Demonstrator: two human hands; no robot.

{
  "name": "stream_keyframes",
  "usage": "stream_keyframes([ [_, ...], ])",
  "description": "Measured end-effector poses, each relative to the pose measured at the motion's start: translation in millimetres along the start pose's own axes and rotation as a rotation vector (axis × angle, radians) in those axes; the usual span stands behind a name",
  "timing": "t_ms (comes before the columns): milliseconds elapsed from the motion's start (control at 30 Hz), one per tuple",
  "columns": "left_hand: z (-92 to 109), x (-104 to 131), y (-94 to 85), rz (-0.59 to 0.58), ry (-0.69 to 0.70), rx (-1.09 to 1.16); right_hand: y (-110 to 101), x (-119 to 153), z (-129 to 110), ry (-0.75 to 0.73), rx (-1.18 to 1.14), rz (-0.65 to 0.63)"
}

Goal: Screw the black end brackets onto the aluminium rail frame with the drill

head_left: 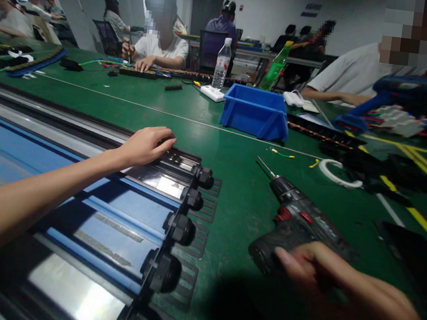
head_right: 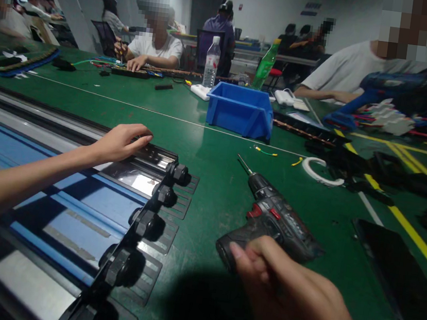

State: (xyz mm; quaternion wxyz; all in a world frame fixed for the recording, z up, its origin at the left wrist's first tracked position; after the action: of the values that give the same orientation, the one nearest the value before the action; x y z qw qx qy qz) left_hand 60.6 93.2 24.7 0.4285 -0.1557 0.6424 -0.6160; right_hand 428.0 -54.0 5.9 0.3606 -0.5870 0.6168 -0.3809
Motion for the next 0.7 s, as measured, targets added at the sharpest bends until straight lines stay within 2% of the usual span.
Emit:
stream_keyframes([
  [67,10.7,-1.1,-11.0,0.095,0.075,-0.029,19.3,8.6,-42.1,-0.187,-0.096,-0.172],
  [100,17.1,-2.2,-18.4,0.145,0.111,-0.046,26.6,10.3,-60.4,-0.248,-0.115,-0.196],
  [167,31.0,-6.2,-36.0,0.207,0.167,-0.07,42.5,10.0,-90.2,-0.32,-0.124,-0.247],
  [233,47.0,-12.6,-56.2,0.192,0.22,-0.085,57.7,8.3,-110.9,-0.359,-0.127,-0.323],
  [333,71.8,-17.3,-86.1,0.049,0.309,-0.146,65.4,7.5,-128.2,-0.447,-0.136,-0.339],
  [400,80.7,-11.6,-105.9,0.035,0.317,-0.169,62.3,4.5,-130.9,-0.478,-0.139,-0.305],
  [467,83.6,0.3,-115.5,0.078,0.323,-0.143,55.7,-4.2,-129.3,-0.468,-0.117,-0.273],
  [533,78.0,12.8,-103.5,0.045,0.295,-0.086,48.4,-19.0,-127.4,-0.447,-0.054,-0.264],
  [633,72.8,25.0,-59.3,-0.113,0.385,-0.126,38.4,-50.1,-126.9,-0.414,0.05,-0.258],
  [700,64.4,25.1,-35.6,-0.148,0.371,-0.19,36.6,-70.5,-128.6,-0.418,0.104,-0.265],
])
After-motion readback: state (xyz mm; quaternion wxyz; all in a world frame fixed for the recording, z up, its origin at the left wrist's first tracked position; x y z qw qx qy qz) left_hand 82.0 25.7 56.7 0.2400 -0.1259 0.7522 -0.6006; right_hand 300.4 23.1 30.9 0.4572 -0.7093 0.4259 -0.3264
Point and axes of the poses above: each hand's wrist, its own x-axis away from the middle knuckle, its own y-axis out of the palm, z = x × y, the point moved 7 cm from there along -x, towards the middle knuckle, and after that the axes turned 12 degrees about y, right-handed, at the moved point
